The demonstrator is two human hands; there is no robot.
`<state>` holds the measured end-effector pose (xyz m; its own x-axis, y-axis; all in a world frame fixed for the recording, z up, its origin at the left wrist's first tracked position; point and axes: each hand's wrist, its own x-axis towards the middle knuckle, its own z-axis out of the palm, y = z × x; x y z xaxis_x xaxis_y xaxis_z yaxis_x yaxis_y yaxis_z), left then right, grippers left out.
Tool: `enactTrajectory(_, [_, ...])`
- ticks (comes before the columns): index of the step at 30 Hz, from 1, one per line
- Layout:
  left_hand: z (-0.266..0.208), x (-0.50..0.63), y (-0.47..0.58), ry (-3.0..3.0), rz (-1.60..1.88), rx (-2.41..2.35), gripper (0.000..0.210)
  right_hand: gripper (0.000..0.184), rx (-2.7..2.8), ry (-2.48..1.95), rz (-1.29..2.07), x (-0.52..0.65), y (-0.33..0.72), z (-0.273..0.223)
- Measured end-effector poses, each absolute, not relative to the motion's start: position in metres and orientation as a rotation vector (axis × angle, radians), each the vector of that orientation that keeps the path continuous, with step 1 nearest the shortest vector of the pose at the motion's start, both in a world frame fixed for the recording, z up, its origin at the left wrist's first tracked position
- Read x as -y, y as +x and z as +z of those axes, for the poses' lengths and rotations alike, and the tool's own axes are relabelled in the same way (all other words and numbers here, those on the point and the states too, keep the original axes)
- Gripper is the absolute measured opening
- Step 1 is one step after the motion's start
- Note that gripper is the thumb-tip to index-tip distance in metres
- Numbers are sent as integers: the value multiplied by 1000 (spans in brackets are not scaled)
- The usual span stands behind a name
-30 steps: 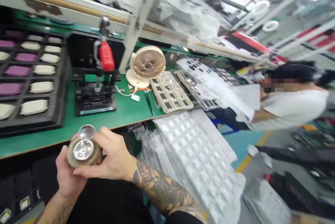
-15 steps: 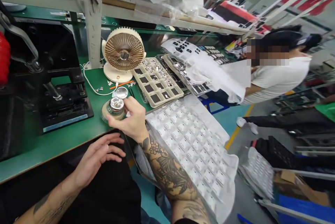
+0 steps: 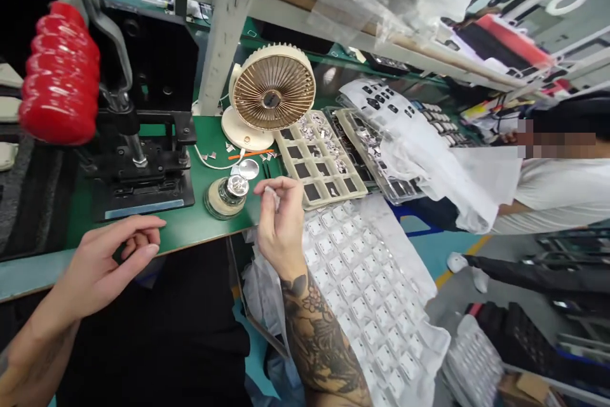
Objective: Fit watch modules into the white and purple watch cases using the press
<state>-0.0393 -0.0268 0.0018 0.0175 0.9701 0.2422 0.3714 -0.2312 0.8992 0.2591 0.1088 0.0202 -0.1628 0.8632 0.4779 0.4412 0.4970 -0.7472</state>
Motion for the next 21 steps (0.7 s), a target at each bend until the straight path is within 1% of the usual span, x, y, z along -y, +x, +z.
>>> enactTrajectory(3, [0, 28, -37, 1604, 1183, -1396, 23, 13, 1864, -1032, 483, -111, 256, 43])
enactTrajectory(6, [1, 28, -36, 1556, 1222, -1393, 22, 11, 1984, -947, 238, -115, 254, 61])
enactTrajectory(8, [3, 27, -37, 1567, 1224, -1394, 21, 10, 2049, -939, 141, -118, 251, 67])
enactTrajectory(13, [7, 26, -39, 1606, 1202, -1394, 20, 9, 2023, -926, 180, -124, 239, 64])
enactTrajectory(17, [6, 25, -40, 1624, 1251, -1380, 23, 8, 2191, -907, 240, -124, 240, 69])
enactTrajectory(21, [5, 23, -40, 1617, 1276, -1385, 24, 12, 2257, -953, 227, -124, 245, 78])
